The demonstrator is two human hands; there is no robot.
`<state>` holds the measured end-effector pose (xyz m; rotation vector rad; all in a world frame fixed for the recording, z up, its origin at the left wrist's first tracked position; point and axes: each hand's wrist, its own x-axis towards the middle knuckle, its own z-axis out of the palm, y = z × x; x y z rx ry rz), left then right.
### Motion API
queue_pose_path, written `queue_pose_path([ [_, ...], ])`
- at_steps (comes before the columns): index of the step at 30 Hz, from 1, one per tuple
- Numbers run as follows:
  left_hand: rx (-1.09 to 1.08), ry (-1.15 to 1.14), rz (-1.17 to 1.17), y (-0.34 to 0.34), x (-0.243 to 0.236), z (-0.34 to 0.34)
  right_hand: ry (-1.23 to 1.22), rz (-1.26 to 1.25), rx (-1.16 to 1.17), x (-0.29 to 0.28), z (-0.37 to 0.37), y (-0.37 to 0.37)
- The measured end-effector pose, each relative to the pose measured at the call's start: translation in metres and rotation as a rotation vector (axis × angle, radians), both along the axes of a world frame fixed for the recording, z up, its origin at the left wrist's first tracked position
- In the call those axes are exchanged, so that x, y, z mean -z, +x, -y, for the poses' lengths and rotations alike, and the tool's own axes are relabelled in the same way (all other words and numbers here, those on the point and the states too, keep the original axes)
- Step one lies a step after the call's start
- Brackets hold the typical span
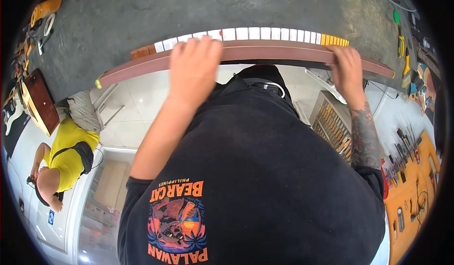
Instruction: The person rubs a guitar neck with a polishing block.
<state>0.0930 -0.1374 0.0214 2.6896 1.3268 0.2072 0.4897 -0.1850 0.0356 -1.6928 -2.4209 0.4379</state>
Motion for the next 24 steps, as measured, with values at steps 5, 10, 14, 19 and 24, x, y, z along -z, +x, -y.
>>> queue_pose_path([
  [5,-0.176,-0.133,-0.130,-0.158,-0.008,-0.004,0.209,-0.078,-0.066,0.019,-0.012,-0.155],
  [10,-0.047,-0.060,-0.133,-0.078,0.002,0.004,0.085,0.003,-0.059,0.010,-0.003,-0.065],
  [14,0.006,-0.031,-0.007,0.025,-0.001,0.010,0.076,0.047,-0.011,-0.004,0.003,0.010],
  [19,-0.129,-0.131,-0.159,-0.125,0.007,0.006,0.065,0.006,-0.043,0.011,0.000,-0.111],
  [24,-0.076,-0.118,-0.191,-0.101,0.005,0.008,0.043,0.009,-0.006,0.007,0.000,-0.091],
])
